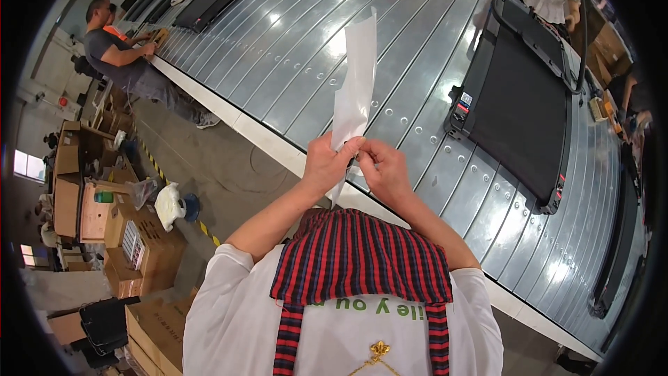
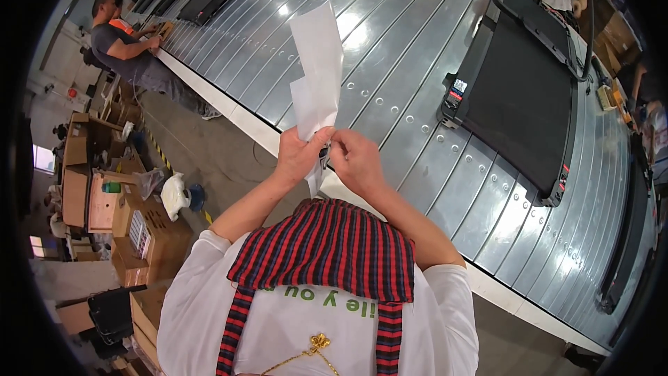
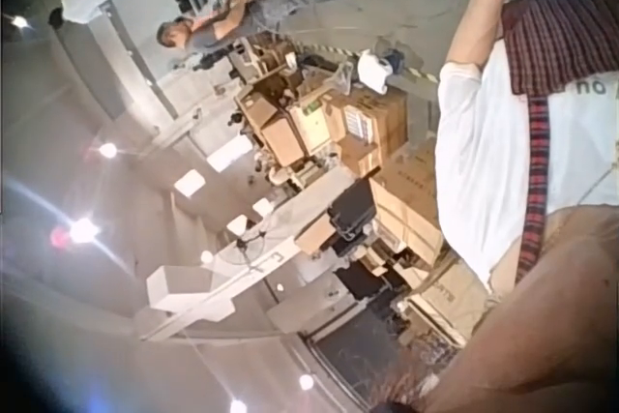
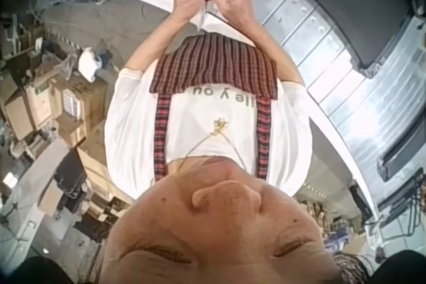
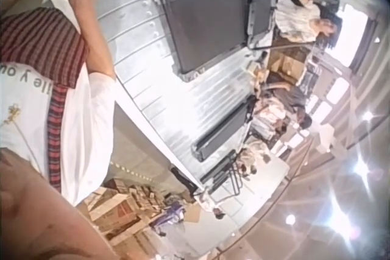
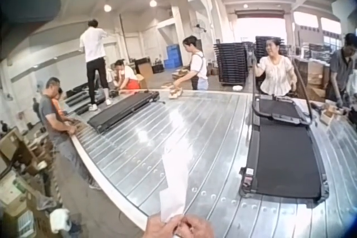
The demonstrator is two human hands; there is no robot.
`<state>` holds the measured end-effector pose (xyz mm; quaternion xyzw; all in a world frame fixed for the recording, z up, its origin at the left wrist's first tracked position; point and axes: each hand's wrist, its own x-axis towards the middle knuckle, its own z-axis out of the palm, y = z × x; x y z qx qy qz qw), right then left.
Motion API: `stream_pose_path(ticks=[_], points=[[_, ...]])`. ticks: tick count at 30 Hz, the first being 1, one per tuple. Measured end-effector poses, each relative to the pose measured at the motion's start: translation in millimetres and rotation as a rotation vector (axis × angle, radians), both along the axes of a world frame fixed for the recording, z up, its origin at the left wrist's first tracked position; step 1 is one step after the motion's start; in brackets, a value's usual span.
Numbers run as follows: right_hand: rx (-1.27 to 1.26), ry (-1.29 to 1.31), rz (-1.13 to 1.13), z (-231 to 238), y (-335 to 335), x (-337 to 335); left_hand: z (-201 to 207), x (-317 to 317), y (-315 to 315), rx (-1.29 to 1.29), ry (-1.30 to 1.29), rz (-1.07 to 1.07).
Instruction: Applying warning and QR code labels to treadmills on a factory assembly line.
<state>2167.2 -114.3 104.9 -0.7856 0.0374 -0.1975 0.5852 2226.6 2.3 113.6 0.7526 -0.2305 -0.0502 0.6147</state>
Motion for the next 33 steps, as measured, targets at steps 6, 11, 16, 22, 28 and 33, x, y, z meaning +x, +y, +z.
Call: stream_pose_path(ticks=[6,11,16,22,28,33], points=[[0.051,0.094,0.124,0.5,-7.8,-2.1,2.6,-0.7,3.3,0.022,0.029,-0.018],[0.35,0.151,0.232,-4.4,-16.3,0.3,7.3,1.1,3.9,-0.063,0.083,-0.012],[0.131,0.074,0.225,4.0,-10.9,-0.6,16.7,-2.0,4.2,-0.028,0.143,-0.073],[0.476,0.116,0.208,-0.7,-19.6,-3.2,12.1,12.0,14.9,-0.075,0.142,0.086],[0.133,-0.099,-0.137,13.8,-36.9,-3.8,4.6,17.5,28.2,-0.04,0.181,0.114],[-0.521,-0.291,0.171,35.1,12.5,-11.7,-11.8,16.7,14.1,-0.105,0.288,0.008]])
